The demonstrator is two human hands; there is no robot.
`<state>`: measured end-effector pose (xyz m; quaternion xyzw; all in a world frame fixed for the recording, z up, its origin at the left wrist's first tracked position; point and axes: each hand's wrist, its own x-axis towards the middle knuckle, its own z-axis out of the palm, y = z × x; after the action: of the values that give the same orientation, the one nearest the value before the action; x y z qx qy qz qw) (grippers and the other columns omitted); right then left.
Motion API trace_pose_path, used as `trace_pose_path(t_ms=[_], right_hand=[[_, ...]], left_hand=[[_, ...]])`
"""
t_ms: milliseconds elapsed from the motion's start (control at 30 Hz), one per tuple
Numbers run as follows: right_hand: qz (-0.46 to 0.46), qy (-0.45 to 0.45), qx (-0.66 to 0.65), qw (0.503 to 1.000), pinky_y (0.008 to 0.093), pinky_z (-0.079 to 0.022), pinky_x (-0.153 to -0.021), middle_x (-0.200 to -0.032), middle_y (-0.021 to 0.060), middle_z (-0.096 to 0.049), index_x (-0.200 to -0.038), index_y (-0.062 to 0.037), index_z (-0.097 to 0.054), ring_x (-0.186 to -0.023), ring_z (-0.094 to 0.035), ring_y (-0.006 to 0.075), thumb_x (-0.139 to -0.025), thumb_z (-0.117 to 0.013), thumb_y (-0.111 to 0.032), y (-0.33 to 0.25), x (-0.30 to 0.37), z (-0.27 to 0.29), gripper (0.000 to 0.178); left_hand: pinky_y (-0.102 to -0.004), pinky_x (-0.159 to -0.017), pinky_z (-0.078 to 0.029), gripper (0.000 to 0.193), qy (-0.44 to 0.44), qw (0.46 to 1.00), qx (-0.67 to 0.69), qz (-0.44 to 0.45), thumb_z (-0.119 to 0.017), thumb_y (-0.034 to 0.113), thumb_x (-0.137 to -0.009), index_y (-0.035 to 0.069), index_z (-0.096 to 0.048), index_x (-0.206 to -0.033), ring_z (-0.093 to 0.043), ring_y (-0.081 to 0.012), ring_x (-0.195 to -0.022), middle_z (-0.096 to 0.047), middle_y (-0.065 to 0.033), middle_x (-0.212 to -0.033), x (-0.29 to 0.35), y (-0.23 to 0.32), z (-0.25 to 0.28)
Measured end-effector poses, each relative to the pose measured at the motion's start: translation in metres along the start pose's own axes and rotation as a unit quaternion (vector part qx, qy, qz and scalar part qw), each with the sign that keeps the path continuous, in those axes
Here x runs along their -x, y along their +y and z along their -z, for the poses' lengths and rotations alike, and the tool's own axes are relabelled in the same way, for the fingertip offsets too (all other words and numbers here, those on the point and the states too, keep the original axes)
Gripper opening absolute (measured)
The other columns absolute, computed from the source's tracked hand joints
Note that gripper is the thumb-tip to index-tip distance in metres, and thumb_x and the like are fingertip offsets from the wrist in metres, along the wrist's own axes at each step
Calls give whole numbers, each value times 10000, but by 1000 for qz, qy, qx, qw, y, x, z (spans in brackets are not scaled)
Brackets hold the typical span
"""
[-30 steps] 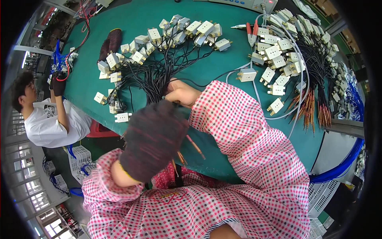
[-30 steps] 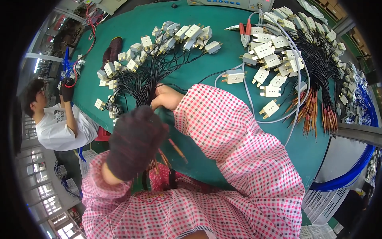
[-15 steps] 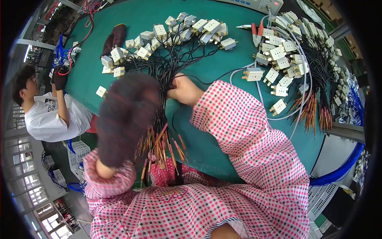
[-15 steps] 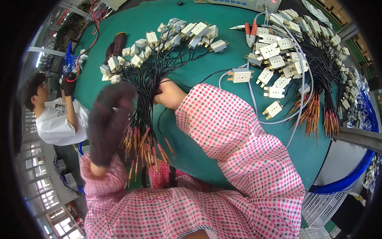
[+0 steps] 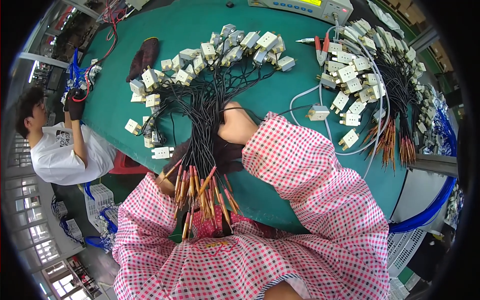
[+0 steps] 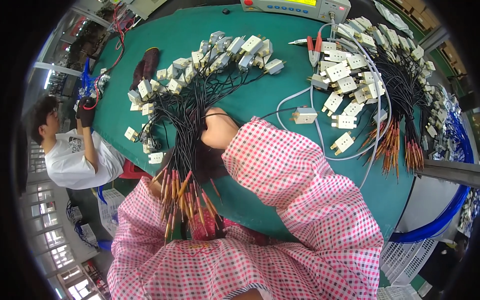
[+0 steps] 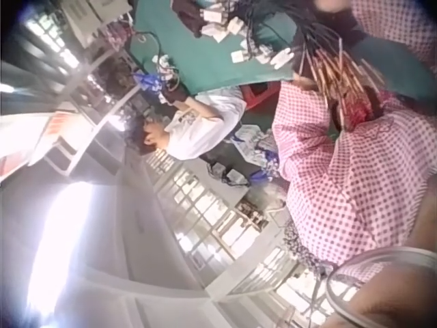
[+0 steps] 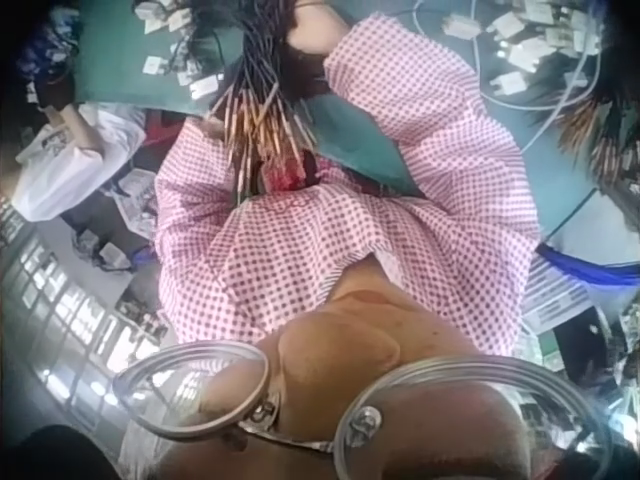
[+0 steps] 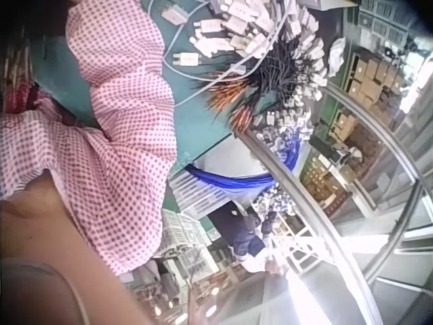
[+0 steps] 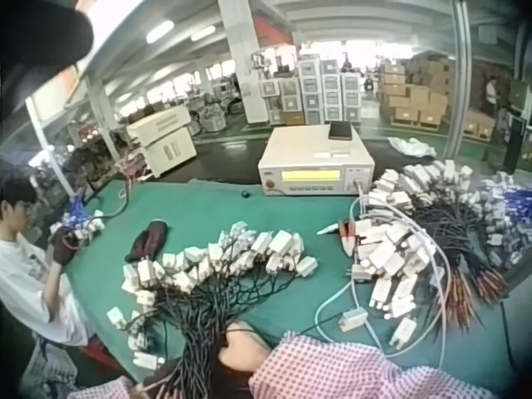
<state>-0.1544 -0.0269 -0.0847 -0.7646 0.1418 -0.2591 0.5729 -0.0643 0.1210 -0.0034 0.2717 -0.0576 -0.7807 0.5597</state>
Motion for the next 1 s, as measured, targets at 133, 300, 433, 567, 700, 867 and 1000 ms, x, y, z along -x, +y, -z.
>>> trace_pose_path(t_ms=[133, 300, 433, 567, 700, 867, 1000], right_hand=[[-1, -21, -33, 999, 444, -484, -725, -904, 256, -624, -1001, -34, -639, -844, -588, 437, -734, -590, -78, -1, -1, 1, 275], [22, -50, -84, 995, 401, -485, -730, -888, 227, -642, -1020, -23, -637, -815, -628, 358, -748, -600, -87, -1, -4, 1, 282], [-16, -146, -219, 965, 352, -478, -705, -861, 125, -667, -994, -1, -646, -744, -609, 217, -744, -609, -69, 2, -5, 7, 262], [-96, -230, -413, 876, 267, -434, -827, -955, 67, -667, -983, 36, -639, -898, -596, 166, -762, -608, -31, 7, -11, 9, 233], [-171, -182, -503, 827, 281, -464, -756, -893, 52, -661, -938, -19, -650, -819, -606, 112, -889, -596, -134, -2, -7, 10, 136], [-175, -126, -489, 845, 277, -495, -725, -933, 60, -668, -1023, 0, -629, -821, -628, 136, -939, -573, -216, -16, -4, 2, 239], [-173, -77, -551, 813, 292, -525, -816, -1010, 81, -670, -1068, 8, -622, -909, -653, 162, -937, -583, -209, -11, -5, 3, 257]], left_hand=[[-387, -907, -493, 420, 50, 998, 22, 24, -564, 283, -934, 47, -513, -1277, -611, -283, -1025, -586, -174, -1204, 1, -8, 22], [-308, -729, -533, 363, -34, 986, 163, 2, -530, 315, -949, 26, -572, -1164, -624, -187, -850, -636, -134, -1005, -4, -12, 54], [-287, -765, -501, 555, 286, 943, -145, -90, -504, 517, -927, 28, -568, -1181, -607, -194, -859, -638, -117, -1024, 3, 10, 50], [-340, -952, -447, 467, 240, 956, -146, -85, -424, 346, -1000, 22, -466, -1333, -555, -239, -1105, -550, -142, -1269, 32, 28, 54], [-372, -894, -471, 419, 76, 418, -877, -224, -555, 101, -887, 50, -498, -1300, -567, -324, -1051, -530, -228, -1232, 34, 44, 35], [-420, -710, -487, 395, -1, 381, -898, -221, -572, 82, -836, 109, -568, -1230, -576, -358, -852, -567, -199, -960, 7, 46, 3], [-368, -708, -499, 384, -38, 403, -892, -200, -579, -5, -771, 25, -579, -1154, -598, -321, -860, -575, -203, -984, -2, 54, 8]])
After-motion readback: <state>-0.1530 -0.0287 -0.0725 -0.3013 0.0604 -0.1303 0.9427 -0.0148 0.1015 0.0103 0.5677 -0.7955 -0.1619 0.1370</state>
